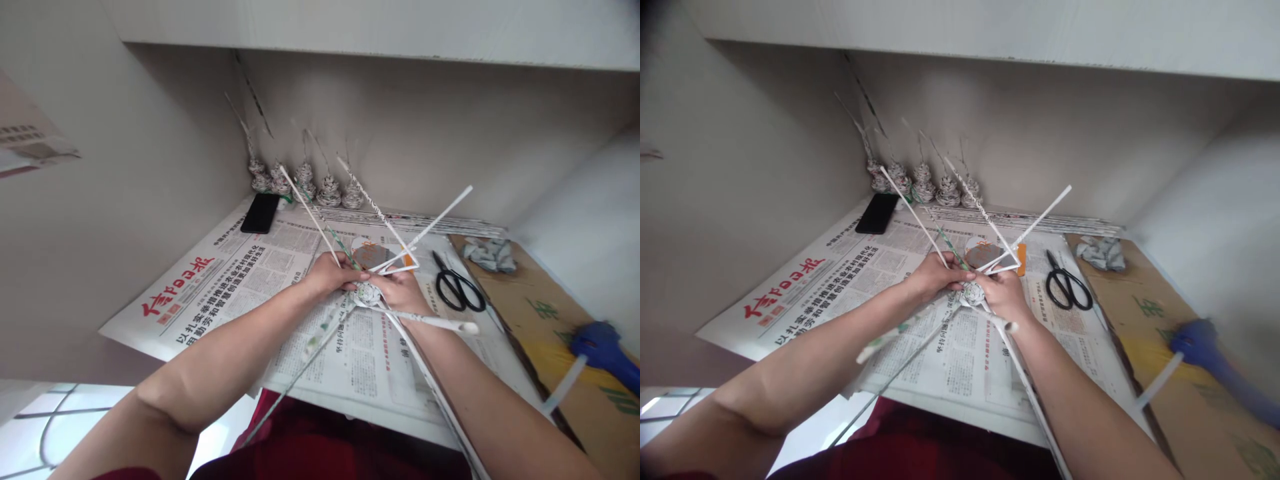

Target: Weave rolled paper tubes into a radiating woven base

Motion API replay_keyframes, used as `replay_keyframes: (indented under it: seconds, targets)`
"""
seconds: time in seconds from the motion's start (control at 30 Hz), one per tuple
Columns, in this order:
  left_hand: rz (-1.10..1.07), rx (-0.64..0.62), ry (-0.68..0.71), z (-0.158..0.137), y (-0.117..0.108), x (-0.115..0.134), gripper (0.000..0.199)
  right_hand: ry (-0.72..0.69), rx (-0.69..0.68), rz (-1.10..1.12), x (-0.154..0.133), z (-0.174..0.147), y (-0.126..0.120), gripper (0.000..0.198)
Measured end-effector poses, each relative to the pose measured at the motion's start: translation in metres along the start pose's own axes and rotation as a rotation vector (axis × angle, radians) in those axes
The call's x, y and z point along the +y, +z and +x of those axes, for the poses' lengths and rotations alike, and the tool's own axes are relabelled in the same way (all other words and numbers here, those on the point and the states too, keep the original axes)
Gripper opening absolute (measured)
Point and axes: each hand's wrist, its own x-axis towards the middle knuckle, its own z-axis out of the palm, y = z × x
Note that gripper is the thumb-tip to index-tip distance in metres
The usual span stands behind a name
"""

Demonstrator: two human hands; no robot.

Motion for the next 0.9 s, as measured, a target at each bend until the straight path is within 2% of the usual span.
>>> replay_keyframes:
  seconds: [0.13, 0.4, 0.57, 0.77, 0.83, 0.9]
  targets:
    - [0.114, -0.044, 0.052, -0.002, -0.003, 0.003, 0.033, 0.055, 0.038, 0.026, 0.000, 0.000, 0.000, 0.028]
    - [0.139, 0.010, 0.056, -0.003, -0.003, 0.008, 0.025, 0.122, 0.021, 0.160, -0.005, 0.000, 0.004, 0.037]
    - [0.165, 0.056, 0.063, -0.007, -0.001, 0.014, 0.019, 0.156, 0.185, 0.072, -0.012, -0.003, 0.008, 0.041]
    - [0.240, 0.080, 0.075, -0.002, -0.004, 0.010, 0.019, -0.045, 0.224, 0.075, -0.009, -0.003, 0.008, 0.035]
    - [0.270, 0.102, 0.061, 0.000, -0.006, 0.008, 0.019, -0.112, 0.244, -0.048, -0.011, -0.004, 0.006, 0.033]
    - [0.297, 0.101, 0.056, 0.001, -0.007, 0.007, 0.020, -0.191, 0.241, -0.282, -0.014, -0.005, 0.002, 0.035]
